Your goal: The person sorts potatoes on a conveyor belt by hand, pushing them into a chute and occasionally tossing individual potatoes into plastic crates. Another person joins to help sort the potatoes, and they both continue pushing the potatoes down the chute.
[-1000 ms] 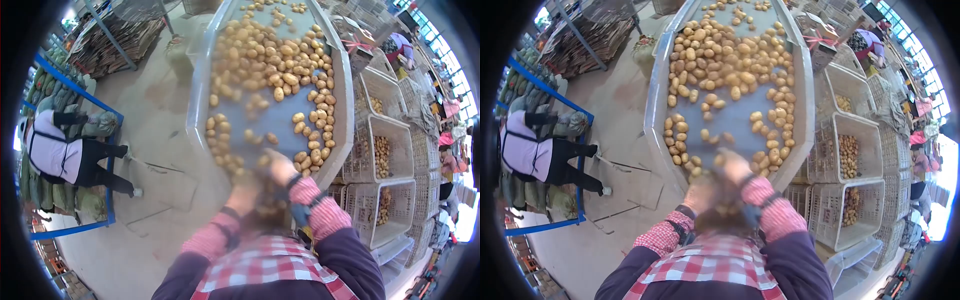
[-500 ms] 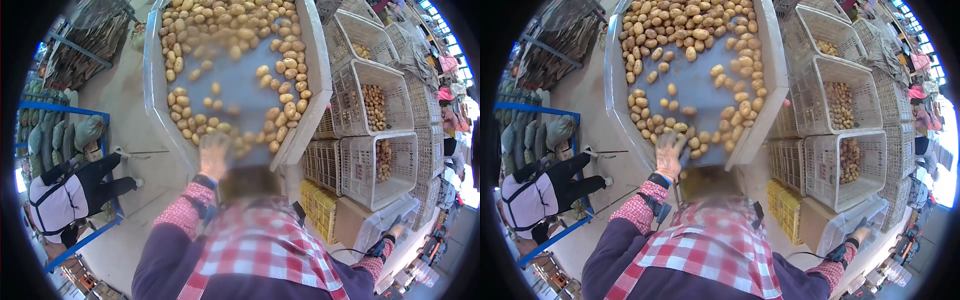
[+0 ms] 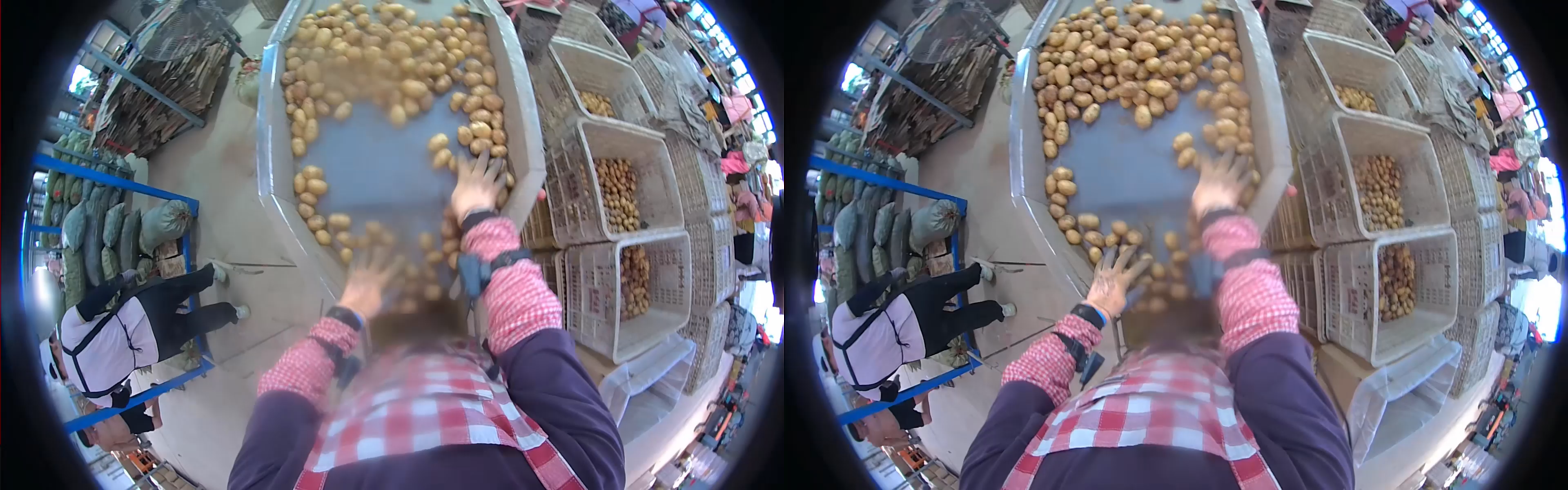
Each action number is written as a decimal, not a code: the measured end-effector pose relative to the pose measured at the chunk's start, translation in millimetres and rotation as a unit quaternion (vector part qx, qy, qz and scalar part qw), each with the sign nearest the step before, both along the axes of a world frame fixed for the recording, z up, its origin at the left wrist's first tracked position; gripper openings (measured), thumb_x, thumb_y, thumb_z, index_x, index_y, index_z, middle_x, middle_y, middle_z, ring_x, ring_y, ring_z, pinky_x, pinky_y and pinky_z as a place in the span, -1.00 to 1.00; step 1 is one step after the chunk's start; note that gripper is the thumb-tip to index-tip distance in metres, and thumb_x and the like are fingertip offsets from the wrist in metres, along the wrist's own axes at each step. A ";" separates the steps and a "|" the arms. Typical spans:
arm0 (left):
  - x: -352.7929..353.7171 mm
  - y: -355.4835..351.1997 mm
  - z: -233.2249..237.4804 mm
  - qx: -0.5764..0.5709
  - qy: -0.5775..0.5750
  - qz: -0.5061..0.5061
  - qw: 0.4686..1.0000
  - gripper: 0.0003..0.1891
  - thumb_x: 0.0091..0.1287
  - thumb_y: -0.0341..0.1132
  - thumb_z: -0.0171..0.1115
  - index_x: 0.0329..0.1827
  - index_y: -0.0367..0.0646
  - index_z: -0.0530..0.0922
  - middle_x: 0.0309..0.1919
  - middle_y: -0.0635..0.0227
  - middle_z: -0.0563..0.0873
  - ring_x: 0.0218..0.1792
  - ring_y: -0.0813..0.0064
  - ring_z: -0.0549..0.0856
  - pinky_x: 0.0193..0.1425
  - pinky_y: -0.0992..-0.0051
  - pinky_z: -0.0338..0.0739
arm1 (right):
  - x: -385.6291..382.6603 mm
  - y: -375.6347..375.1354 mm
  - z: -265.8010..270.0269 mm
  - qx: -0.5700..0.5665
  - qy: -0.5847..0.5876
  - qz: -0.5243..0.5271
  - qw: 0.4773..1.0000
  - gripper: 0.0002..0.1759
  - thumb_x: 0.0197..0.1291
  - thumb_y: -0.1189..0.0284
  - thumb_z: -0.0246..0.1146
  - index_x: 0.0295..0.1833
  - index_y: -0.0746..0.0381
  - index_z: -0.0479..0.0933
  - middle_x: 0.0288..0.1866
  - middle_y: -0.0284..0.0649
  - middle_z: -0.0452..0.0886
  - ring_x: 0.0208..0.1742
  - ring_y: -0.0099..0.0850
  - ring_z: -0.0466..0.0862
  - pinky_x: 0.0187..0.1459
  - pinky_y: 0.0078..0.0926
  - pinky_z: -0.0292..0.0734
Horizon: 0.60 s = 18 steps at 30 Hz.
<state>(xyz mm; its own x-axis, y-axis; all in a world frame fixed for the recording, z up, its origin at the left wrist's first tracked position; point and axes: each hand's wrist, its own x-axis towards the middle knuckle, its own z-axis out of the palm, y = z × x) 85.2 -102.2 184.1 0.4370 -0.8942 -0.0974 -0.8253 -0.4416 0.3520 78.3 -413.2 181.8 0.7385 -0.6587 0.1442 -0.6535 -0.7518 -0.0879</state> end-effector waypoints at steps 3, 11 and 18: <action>10.2 -15.9 26.1 0.058 -0.008 0.193 0.979 -0.36 0.39 -0.06 0.29 0.57 0.15 0.46 0.52 0.10 0.41 0.52 -0.31 0.32 0.62 -0.19 0.20 | -11.1 104.8 4.1 0.087 0.180 0.121 0.972 -0.33 0.29 0.31 0.20 0.56 -0.08 0.42 0.70 0.04 0.24 0.67 0.19 0.21 0.53 0.59 0.04; 5.0 -3.0 -12.8 -0.044 0.089 -0.045 0.994 -0.44 0.34 -0.16 0.28 0.44 0.05 0.53 0.29 0.15 0.63 0.29 0.02 0.61 0.40 0.02 0.47 | 110.4 2.9 55.8 0.074 -0.191 0.183 0.961 -0.41 0.18 0.55 0.19 0.37 0.06 0.60 0.29 0.03 0.62 0.29 0.13 0.58 0.35 0.04 0.52; 9.2 -4.8 -7.7 -0.048 0.105 -0.014 0.993 -0.49 0.33 -0.13 0.30 0.35 -0.01 0.58 0.24 0.19 0.68 0.25 0.14 0.65 0.32 0.12 0.53 | 162.6 2.9 46.8 0.030 0.173 0.199 0.964 -0.66 0.37 0.32 0.25 0.23 -0.02 0.59 0.29 -0.12 0.58 0.42 0.00 0.49 0.25 -0.11 0.63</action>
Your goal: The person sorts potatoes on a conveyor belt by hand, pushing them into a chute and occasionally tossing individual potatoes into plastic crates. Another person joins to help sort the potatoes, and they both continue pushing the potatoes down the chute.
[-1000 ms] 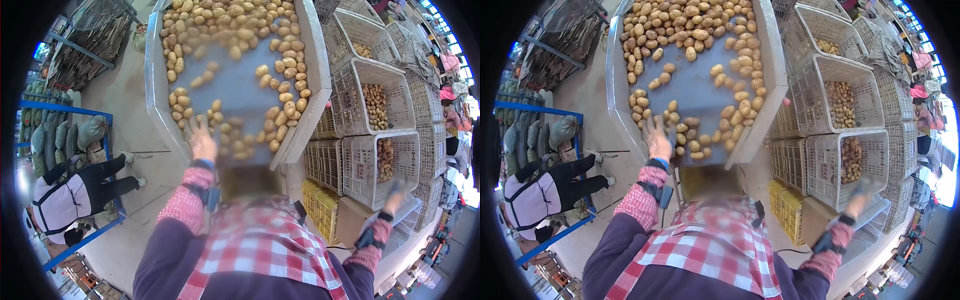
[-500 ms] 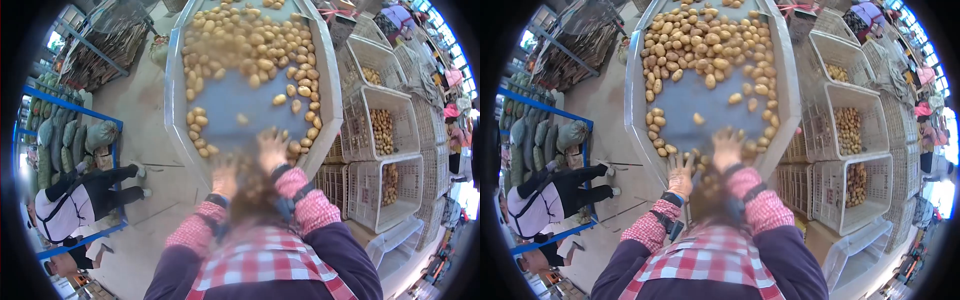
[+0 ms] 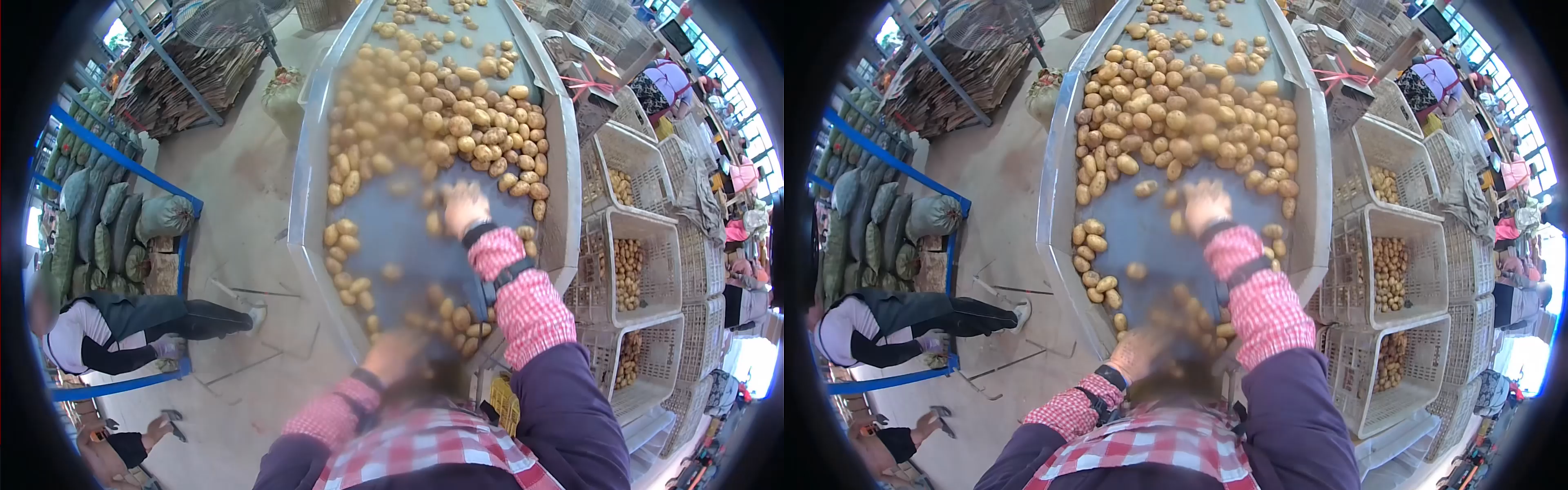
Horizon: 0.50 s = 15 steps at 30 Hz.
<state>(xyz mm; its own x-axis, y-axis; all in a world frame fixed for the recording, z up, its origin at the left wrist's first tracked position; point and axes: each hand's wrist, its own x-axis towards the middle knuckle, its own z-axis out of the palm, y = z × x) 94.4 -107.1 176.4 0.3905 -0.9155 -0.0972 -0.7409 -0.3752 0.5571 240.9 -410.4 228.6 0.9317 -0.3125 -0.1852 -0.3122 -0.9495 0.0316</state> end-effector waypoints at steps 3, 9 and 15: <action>0.9 1.4 -6.5 0.000 0.005 -0.005 1.000 -0.53 0.36 -0.14 0.29 0.31 -0.02 0.59 0.21 0.18 0.69 0.22 0.13 0.66 0.31 0.11 0.53 | -28.6 23.2 -0.2 0.220 0.013 0.006 0.975 -0.67 0.40 0.40 0.20 0.25 0.05 0.59 0.24 -0.01 0.62 0.26 0.00 0.67 0.26 -0.06 0.59; -1.8 3.1 -17.9 -0.038 0.006 0.014 0.999 -0.59 0.38 -0.19 0.28 0.26 -0.05 0.63 0.16 0.20 0.72 0.15 0.10 0.69 0.24 0.10 0.56 | 34.3 -55.4 53.9 0.162 -0.365 -0.065 0.914 -0.65 0.30 0.31 0.32 0.19 0.04 0.67 0.05 -0.05 0.75 0.19 -0.05 0.72 0.23 -0.10 0.63; -7.1 6.2 -23.4 0.025 0.027 0.039 0.999 -0.64 0.38 -0.19 0.28 0.20 -0.05 0.70 0.05 0.24 0.77 0.10 0.13 0.71 0.17 0.10 0.58 | 59.1 -69.1 -32.8 0.039 0.038 -0.026 0.998 -0.56 0.50 0.28 0.07 0.40 0.11 0.52 0.52 0.01 0.49 0.45 -0.02 0.58 0.45 0.09 0.47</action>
